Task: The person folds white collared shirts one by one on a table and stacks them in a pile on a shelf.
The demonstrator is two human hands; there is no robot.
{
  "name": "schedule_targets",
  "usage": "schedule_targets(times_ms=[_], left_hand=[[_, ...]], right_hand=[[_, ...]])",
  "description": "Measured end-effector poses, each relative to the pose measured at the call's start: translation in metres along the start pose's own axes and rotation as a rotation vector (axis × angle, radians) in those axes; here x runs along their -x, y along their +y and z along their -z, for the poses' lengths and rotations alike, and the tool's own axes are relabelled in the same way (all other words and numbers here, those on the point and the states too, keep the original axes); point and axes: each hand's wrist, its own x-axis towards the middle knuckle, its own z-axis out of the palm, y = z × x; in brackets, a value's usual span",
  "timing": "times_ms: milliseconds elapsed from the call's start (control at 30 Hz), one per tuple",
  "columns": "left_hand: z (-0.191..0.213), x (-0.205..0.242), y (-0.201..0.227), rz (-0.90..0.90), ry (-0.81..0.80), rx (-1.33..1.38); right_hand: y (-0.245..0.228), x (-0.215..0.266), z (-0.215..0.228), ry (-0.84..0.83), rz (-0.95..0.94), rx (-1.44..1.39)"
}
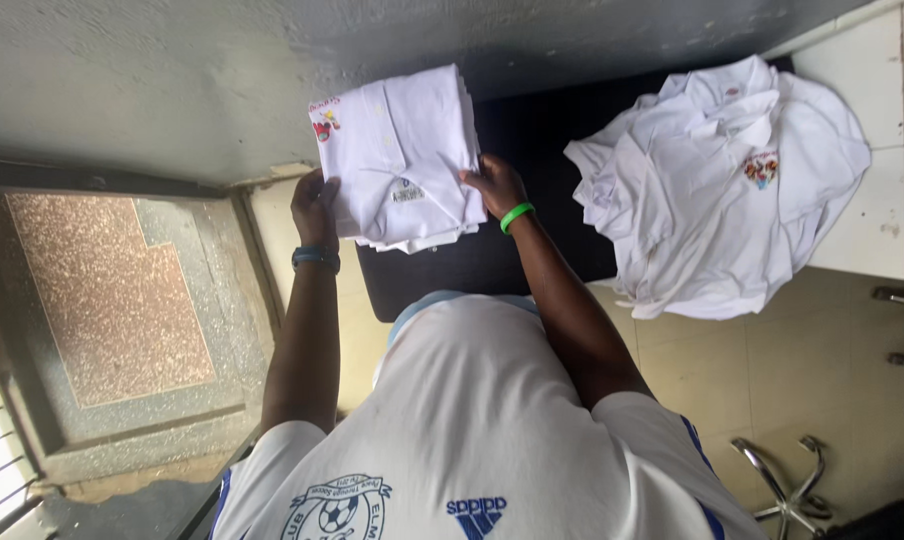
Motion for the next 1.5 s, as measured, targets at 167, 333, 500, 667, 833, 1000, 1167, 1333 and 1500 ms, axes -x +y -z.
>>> schedule_targets(times_ms=[167,333,500,667,833,1000,1167,1333,1500], left_hand=[[0.006,0.000,-0.011,-0.138,0.071,-0.276],[0.020,0.052,-0.006,-0.198,0.204,-0.362],[0.039,0.149,-0.044,-0.015,0.124,-0.379],[0.094,0.238,-0.176,0.371,0.034,-0.721],[0.101,0.394,-0.251,0.637,-0.040,-0.910],[0.060,0.538,-0.321,0.884,0.350,-0.217],[0.002,0.621,-0.354,0.952,0.462,-0.008],[-0.048,0.683,-0.387,0.877,0.644,0.239],[-0.067,0.751,-0.396,0.794,0.780,0.410]], right_hand=[[0.018,0.011,-0.004,-0.018,-0.140,-0.071],[0.013,0.064,0.021,-0.010,-0.236,-0.356],[0.119,0.138,0.045,-0.191,-0.346,-0.177],[0.209,0.202,0.084,-0.411,-0.629,-0.157],[0.190,0.202,0.123,-0.484,-0.574,0.244],[0.209,0.194,0.121,-0.568,-0.487,0.442],[0.260,0.183,0.111,-0.852,-0.358,0.756],[0.229,0.189,0.077,-1.127,-0.144,1.127],[0.211,0.214,0.022,-1.106,-0.162,1.058]])
